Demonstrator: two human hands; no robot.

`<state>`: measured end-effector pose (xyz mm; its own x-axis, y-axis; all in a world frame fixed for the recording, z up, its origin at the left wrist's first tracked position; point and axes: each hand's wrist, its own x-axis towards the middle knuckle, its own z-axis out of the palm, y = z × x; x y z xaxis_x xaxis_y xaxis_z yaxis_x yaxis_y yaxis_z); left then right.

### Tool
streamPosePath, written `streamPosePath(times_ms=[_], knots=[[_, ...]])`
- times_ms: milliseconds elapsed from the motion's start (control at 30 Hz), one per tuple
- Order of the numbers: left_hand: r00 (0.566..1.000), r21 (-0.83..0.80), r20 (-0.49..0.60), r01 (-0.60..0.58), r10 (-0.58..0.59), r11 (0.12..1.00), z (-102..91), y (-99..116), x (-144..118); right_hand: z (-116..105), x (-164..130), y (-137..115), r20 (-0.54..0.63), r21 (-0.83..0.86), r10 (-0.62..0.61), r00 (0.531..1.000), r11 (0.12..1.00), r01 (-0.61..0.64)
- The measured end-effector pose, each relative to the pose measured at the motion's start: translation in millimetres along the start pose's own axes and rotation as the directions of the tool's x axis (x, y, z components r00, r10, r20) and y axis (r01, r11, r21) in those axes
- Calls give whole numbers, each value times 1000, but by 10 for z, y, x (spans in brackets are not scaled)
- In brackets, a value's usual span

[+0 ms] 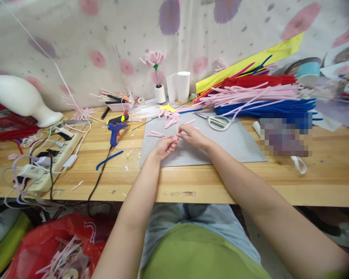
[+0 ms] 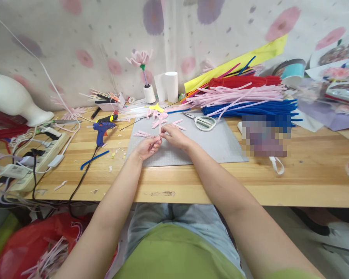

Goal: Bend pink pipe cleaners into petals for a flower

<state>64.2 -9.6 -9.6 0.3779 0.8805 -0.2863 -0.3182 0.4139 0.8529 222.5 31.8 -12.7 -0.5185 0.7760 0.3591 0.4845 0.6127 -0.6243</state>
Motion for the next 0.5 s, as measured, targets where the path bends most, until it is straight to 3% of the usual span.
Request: streamPosePath(times_ms=[167,367,433,500], knots=[[966,286,-113,-192,232,939,63,-49,50,-58,0,-42,18,8,68,998,998,-68],[911,434,-224,-225,346,872,101,-79,101,-21,1,-48,-72,13,98,993,995,-97],[875,529,-241,-243,419,813,98,-99,80,-2,8,-62,-81,26,118,990,993,-116],[810,643,-248,-272,531,716,107,-113,44,6,22,-80,-73,48,147,986,988,-143]])
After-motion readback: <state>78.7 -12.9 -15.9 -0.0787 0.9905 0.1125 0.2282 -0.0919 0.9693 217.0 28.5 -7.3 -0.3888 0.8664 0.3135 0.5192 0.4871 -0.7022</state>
